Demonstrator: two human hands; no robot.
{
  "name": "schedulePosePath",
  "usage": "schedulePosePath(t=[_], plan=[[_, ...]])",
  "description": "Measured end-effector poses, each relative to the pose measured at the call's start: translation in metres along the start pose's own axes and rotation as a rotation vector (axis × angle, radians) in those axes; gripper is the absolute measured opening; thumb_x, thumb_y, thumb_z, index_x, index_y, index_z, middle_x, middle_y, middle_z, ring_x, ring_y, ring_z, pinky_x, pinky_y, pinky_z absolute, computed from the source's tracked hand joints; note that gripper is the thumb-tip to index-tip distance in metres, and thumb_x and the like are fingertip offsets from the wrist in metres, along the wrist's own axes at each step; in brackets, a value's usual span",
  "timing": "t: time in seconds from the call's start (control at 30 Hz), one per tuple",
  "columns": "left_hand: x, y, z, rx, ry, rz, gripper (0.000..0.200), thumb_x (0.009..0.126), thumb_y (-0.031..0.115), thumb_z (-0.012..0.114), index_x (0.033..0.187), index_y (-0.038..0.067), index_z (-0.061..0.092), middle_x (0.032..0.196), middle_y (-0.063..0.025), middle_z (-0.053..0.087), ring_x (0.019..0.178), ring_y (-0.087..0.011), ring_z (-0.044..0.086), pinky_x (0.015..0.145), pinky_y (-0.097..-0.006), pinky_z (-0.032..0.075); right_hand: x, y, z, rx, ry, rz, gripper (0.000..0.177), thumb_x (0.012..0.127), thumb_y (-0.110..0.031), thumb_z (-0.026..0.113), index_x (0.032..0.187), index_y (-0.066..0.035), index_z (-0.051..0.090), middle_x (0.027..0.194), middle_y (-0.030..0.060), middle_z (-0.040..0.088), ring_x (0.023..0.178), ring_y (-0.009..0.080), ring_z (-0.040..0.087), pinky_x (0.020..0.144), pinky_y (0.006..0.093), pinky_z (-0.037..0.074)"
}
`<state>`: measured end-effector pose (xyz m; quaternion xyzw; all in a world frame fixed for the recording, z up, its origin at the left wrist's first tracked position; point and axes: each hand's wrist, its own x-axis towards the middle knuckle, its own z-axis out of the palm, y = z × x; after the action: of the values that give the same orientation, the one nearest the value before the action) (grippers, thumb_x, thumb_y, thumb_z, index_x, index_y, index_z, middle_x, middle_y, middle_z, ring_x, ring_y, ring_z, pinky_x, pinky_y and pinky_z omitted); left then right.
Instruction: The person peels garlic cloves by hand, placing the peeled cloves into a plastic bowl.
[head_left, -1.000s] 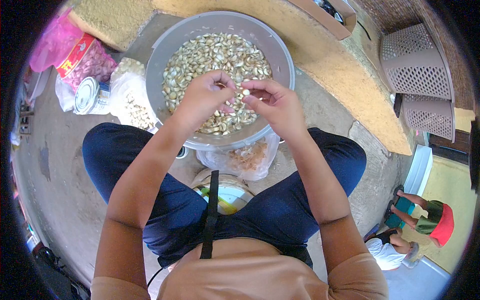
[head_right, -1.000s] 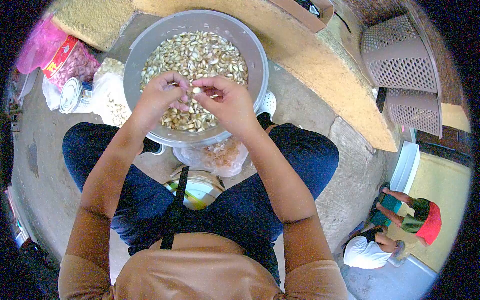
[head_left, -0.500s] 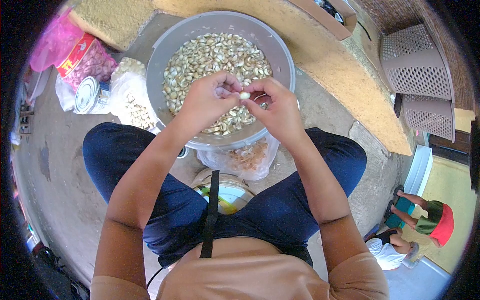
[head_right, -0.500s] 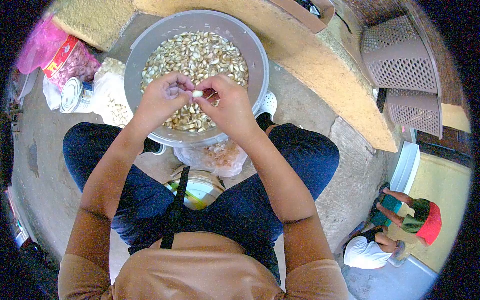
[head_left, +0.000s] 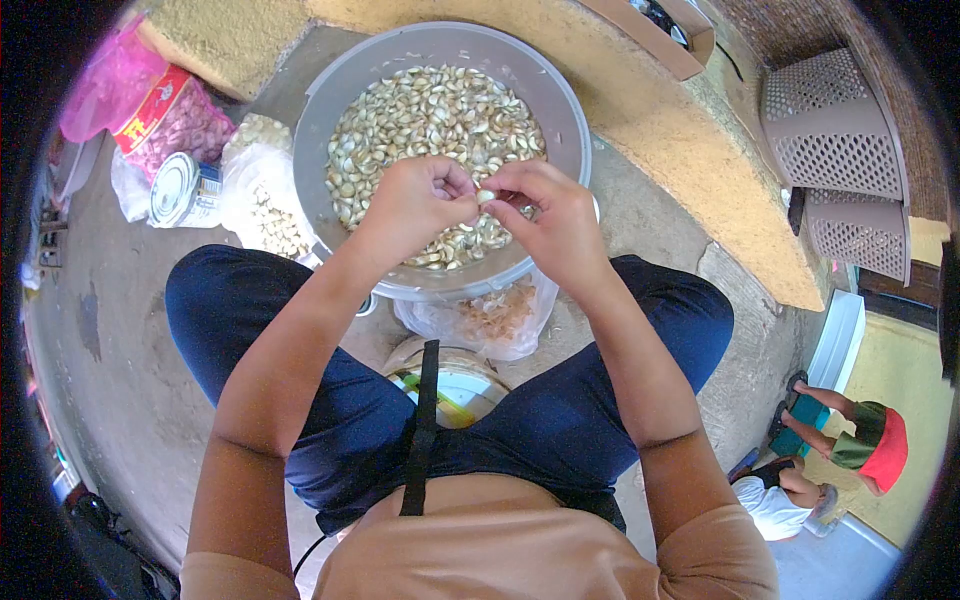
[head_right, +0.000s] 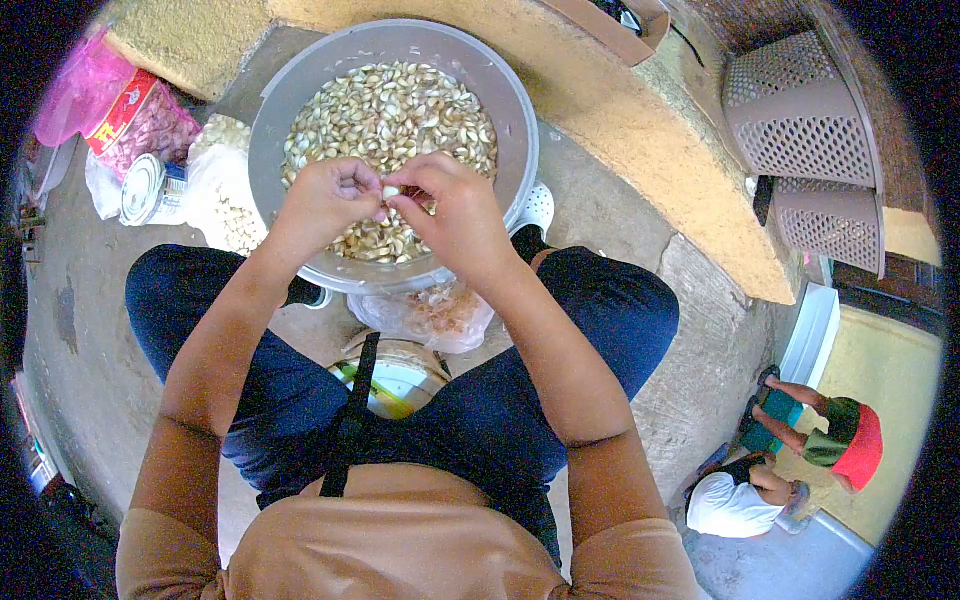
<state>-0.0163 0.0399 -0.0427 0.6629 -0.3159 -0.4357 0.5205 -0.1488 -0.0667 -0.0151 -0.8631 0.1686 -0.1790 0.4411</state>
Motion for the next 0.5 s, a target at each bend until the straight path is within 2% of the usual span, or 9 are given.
schedulePosePath(t=[0.1, 0.3, 0.4, 0.5], plan=[[0.0001, -0.001, 0.0018, -0.038, 0.004, -0.006, 0.012, 0.069, 0.006, 0.063, 0.074, -0.003, 0.056, 0.066, -0.0079, 0.059, 0.062, -0.0109, 0.059, 0.056, -0.0223, 0.047, -0.0004, 0.0008, 0.001, 0.063, 0.005, 0.035, 0.019, 0.07, 0.0, 0.064, 0.089, -0.002, 0.062, 0.091, 0.008, 0.059, 0.08, 0.0139, 0.058, 0.069, 0.0237, 0.048], [0.0006, -0.004, 0.0048, -0.126, 0.0, -0.022, 0.011, 0.071, 0.007, 0.062, 0.074, -0.003, 0.056, 0.065, -0.0072, 0.058, 0.06, -0.0108, 0.057, 0.055, -0.0216, 0.046, -0.002, 0.0049, 0.0059, 0.384, -0.01, 0.205, 0.019, 0.073, 0.0, 0.062, 0.092, -0.001, 0.061, 0.093, 0.0071, 0.059, 0.084, 0.0132, 0.057, 0.075, 0.024, 0.046], [-0.0002, -0.0023, 0.0045, -0.171, -0.022, -0.026, 0.011, 0.072, 0.007, 0.061, 0.074, -0.002, 0.056, 0.065, -0.0065, 0.058, 0.059, -0.0096, 0.056, 0.054, -0.0206, 0.045, -0.0011, 0.0043, 0.0044, 0.588, -0.028, 0.305, 0.02, 0.074, 0.0, 0.062, 0.094, 0.001, 0.06, 0.095, 0.0087, 0.059, 0.084, 0.0136, 0.057, 0.076, 0.0245, 0.046], [-0.0011, 0.0027, 0.0038, -0.169, -0.041, -0.045, 0.011, 0.072, 0.008, 0.06, 0.074, -0.002, 0.056, 0.065, -0.0061, 0.058, 0.059, -0.0089, 0.055, 0.054, -0.02, 0.044, 0.0001, 0.0061, 0.0034, 0.657, -0.048, 0.365, 0.022, 0.073, 0.001, 0.061, 0.095, 0.002, 0.059, 0.094, 0.0105, 0.06, 0.084, 0.0141, 0.057, 0.076, 0.0249, 0.046]])
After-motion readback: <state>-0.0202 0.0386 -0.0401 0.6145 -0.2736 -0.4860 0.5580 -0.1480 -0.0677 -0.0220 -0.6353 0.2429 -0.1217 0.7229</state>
